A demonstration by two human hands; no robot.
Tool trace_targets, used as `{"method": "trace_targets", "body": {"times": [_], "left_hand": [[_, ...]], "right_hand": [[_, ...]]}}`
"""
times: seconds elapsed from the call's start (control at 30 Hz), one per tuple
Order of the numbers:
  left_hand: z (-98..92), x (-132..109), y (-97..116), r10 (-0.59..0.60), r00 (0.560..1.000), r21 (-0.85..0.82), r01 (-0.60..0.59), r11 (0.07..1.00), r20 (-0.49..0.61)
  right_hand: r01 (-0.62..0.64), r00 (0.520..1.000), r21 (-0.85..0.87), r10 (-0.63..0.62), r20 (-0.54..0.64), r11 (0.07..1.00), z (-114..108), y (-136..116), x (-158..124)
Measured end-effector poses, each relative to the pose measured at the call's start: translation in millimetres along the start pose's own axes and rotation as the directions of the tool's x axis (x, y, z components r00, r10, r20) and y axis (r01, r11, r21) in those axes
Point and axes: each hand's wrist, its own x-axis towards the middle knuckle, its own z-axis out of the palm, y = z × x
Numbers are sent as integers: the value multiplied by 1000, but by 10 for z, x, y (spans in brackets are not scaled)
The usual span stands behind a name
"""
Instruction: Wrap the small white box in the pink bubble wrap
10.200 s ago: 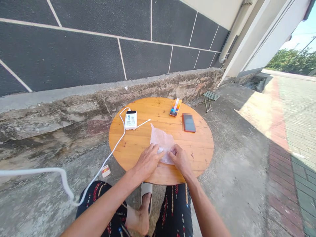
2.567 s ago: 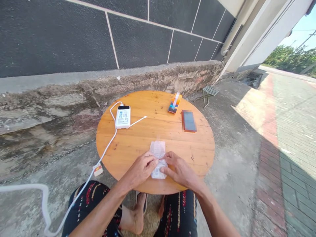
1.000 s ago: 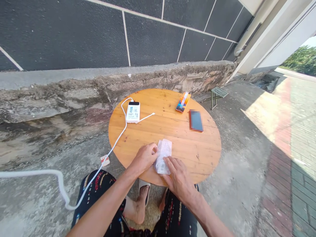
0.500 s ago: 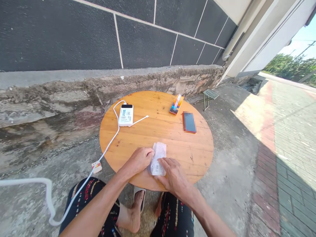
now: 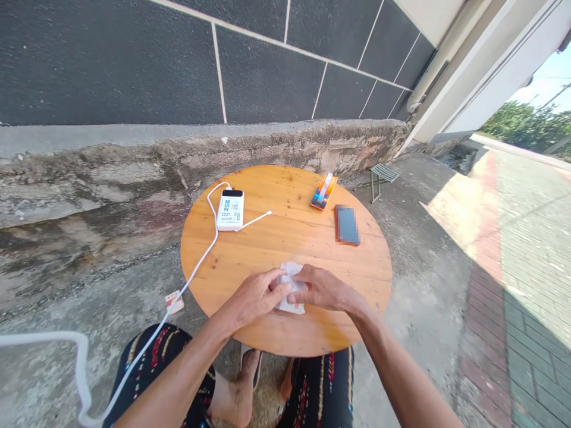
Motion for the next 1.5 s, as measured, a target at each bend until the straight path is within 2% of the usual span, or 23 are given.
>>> {"method": "trace_targets", "body": {"times": [0.1, 0.23, 0.33, 0.43, 0.53, 0.63, 0.73, 0.8, 0.9, 1.0, 1.1, 1.13, 1.2, 1.37, 1.5], "left_hand": [[22, 9, -11, -8, 999, 60, 10, 998, -34], [67, 79, -88, -71, 995, 21, 72, 997, -64], [97, 158, -154, -157, 988, -43, 156, 987, -9], [107, 200, -167, -206, 978, -64, 207, 976, 20], [112, 127, -125, -129, 991, 34, 130, 991, -23], [158, -80, -92, -41, 992, 193, 63, 979, -116], [260, -325, -96, 21, 961, 253, 51, 966, -274], [340, -444, -114, 101, 937, 288, -1, 958, -335], [440, -502, -162, 259, 914, 347, -145, 926, -310], [495, -467, -232, 355, 885, 329, -252, 910, -303], [515, -434, -296, 368, 872, 266, -290, 919, -324], [517, -430, -312, 366, 870, 246, -295, 923, -331], [520, -430, -331, 356, 870, 216, -296, 930, -342], [515, -435, -324, 338, 875, 199, -283, 938, -347], [517, -429, -334, 339, 871, 214, -277, 937, -355]], "right_hand": [[-1, 999, -5, 1, 45, 1000, 12, 54, 35], [-188, 970, 28, 191, -152, 982, 108, 43, 13], [-197, 938, 28, 197, -285, 980, 210, 41, -22], [-161, 922, 69, 175, -345, 984, 302, 43, -67], [-151, 921, 104, 178, -348, 983, 399, -2, -143], [-162, 915, 67, 175, -363, 985, 518, -96, -234], [-169, 908, 4, 157, -387, 986, 612, -183, -283], [-170, 909, -41, 141, -391, 985, 636, -223, -286], [-155, 915, -89, 109, -388, 984, 614, -260, -288], [-81, 929, -20, 68, -363, 997, 540, -233, -311], [-103, 902, 127, 146, -407, 987, 421, -101, -290], [-160, 875, 152, 211, -435, 975, 375, -40, -259], [-250, 862, 133, 283, -420, 959, 287, 74, -164], [-298, 888, 77, 306, -343, 951, 160, 142, 71], [-302, 912, 62, 307, -271, 951, 223, 53, 74]]}}
